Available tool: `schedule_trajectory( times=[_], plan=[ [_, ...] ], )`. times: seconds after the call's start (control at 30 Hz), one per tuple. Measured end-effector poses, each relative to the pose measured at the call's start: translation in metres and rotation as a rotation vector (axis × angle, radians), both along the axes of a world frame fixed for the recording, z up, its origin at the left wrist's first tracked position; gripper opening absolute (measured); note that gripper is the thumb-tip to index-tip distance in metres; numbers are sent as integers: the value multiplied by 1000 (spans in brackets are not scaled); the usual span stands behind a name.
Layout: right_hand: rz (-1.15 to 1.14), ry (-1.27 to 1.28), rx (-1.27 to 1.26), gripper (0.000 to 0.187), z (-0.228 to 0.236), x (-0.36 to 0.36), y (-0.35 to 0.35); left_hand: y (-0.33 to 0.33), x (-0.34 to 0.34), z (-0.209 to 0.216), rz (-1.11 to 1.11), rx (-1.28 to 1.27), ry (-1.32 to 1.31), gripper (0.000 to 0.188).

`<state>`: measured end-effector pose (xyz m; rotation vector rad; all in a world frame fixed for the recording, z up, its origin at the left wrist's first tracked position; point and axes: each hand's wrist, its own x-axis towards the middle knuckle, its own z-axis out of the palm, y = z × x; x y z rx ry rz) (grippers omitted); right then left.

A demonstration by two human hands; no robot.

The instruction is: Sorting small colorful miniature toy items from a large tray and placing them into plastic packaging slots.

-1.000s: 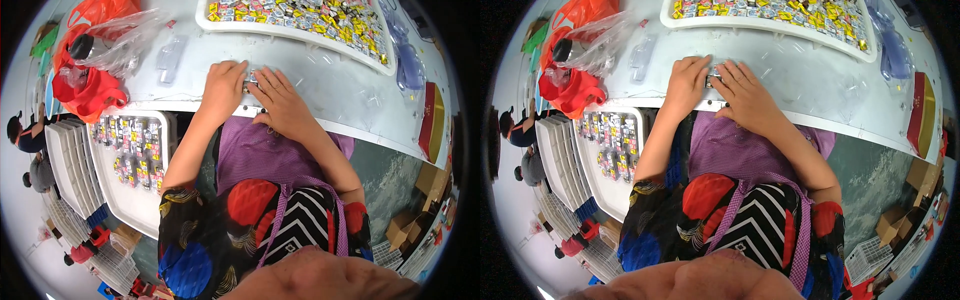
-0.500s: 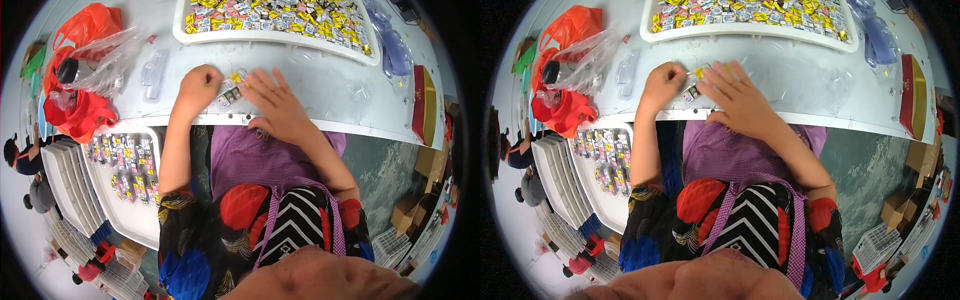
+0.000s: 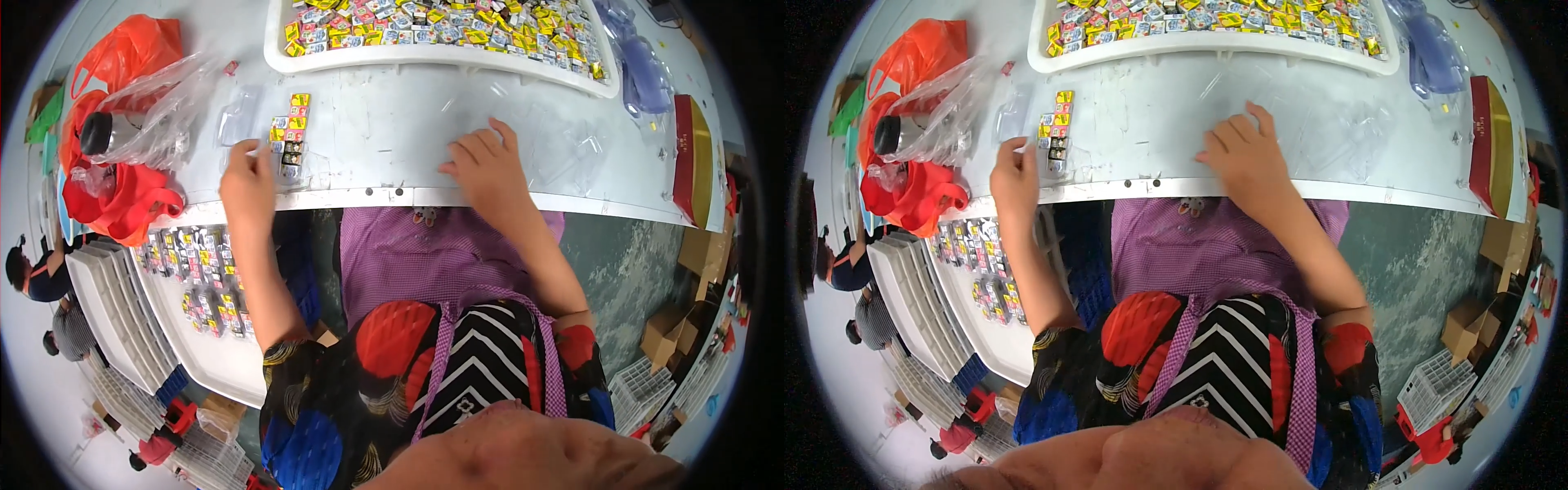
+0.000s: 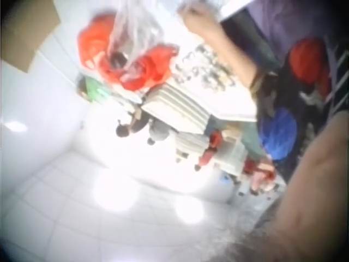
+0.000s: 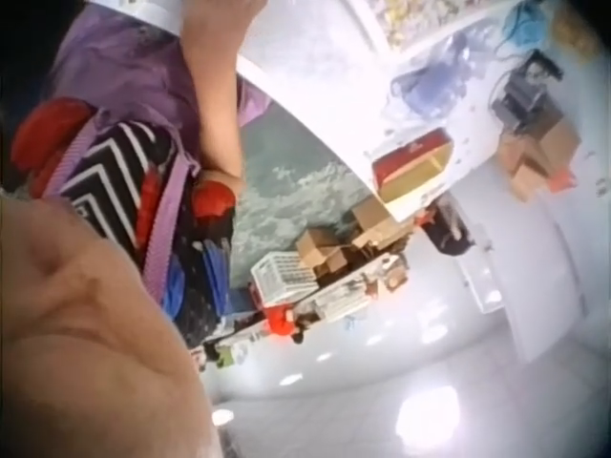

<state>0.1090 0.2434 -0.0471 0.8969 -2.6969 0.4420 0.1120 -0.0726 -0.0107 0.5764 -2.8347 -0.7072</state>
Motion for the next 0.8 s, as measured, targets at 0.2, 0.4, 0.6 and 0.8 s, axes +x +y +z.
schedule_trajectory(
  times=[0.2, 0.4, 0.6, 0.8],
  plan=[
    [42, -24, -215, 25, -7, -6, -50, 96, -6, 1, -538, 439, 126, 23],
    [207, -148, -359, 29, 23, -4, -27, 112, -30, -11, -738, 290, 159, 26],
    [-328, 170, -298, 24, 53, -88, 45, 115, -36, -18, -938, 131, 175, 26],
    [-145, -101, -131, 27, 53, -135, 65, 114, -52, 8, -1054, 85, 148, 24]
  ],
)
